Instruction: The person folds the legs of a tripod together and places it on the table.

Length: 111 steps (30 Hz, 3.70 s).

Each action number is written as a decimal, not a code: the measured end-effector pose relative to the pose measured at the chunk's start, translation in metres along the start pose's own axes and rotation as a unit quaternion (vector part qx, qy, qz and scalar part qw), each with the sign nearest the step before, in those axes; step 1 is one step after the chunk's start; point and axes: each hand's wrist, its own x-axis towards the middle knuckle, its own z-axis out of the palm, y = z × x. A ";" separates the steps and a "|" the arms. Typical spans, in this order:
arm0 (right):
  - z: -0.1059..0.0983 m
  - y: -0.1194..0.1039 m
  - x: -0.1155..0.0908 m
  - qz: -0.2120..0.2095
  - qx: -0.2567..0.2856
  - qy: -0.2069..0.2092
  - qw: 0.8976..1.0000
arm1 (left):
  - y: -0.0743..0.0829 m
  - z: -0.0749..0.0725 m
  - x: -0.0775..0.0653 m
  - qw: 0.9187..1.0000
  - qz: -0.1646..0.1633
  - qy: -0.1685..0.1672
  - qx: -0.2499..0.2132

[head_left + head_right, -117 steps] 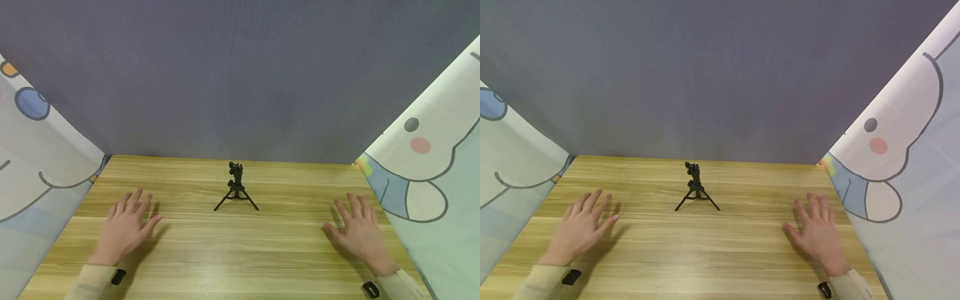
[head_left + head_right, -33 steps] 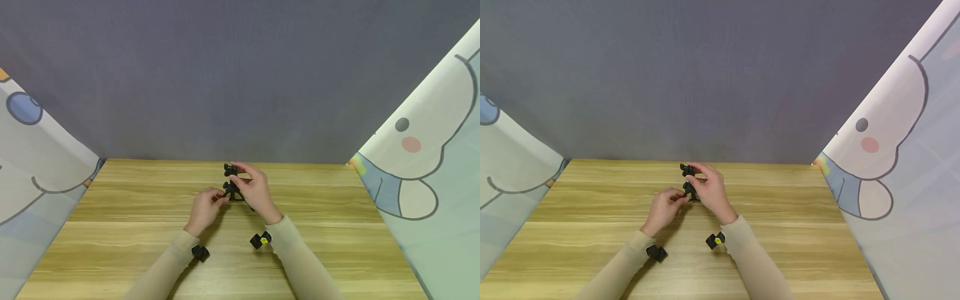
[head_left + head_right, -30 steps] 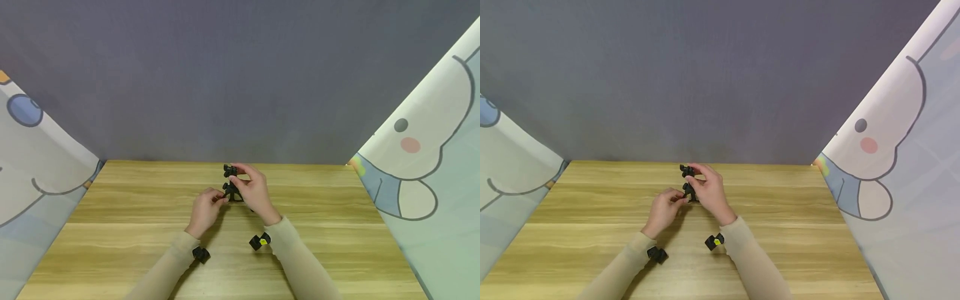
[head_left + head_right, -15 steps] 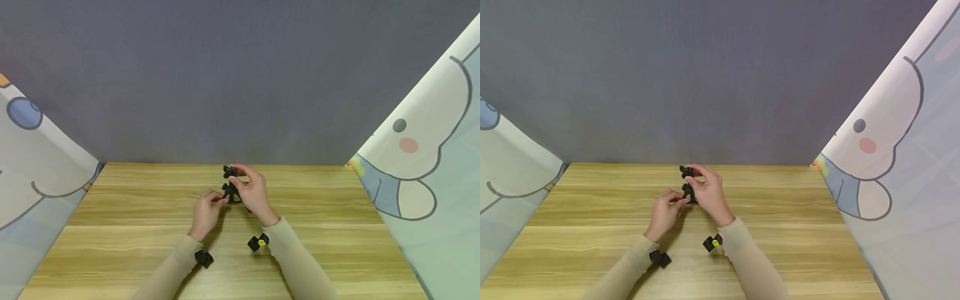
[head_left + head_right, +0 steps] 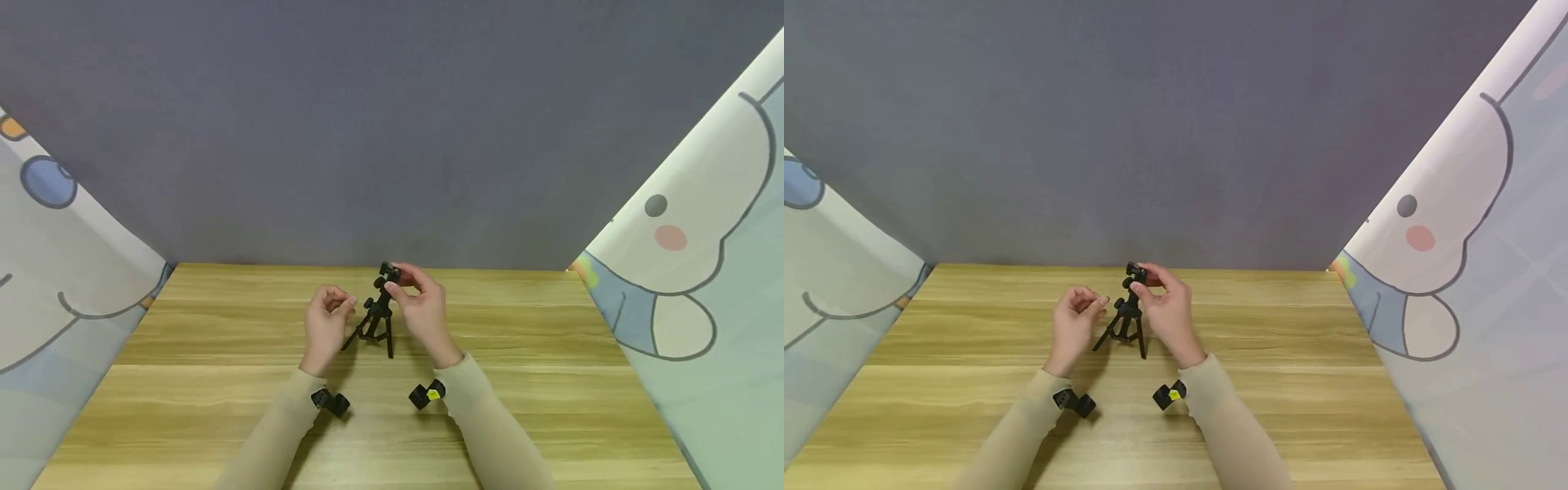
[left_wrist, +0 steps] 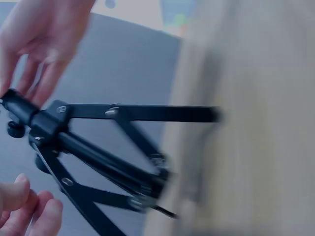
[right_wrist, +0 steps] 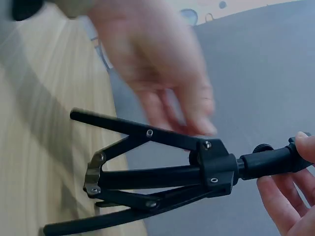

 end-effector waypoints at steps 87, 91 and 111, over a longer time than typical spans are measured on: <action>-0.025 0.063 -0.042 0.143 -0.041 -0.096 0.984 | -0.007 0.013 -0.018 0.994 -0.008 -0.083 0.074; -0.023 0.071 -0.047 0.152 -0.036 -0.104 0.982 | 0.016 0.013 -0.022 0.994 -0.007 -0.085 0.075; -0.011 0.072 -0.048 0.092 -0.089 -0.096 0.987 | -0.020 0.013 -0.014 0.994 -0.005 -0.085 0.062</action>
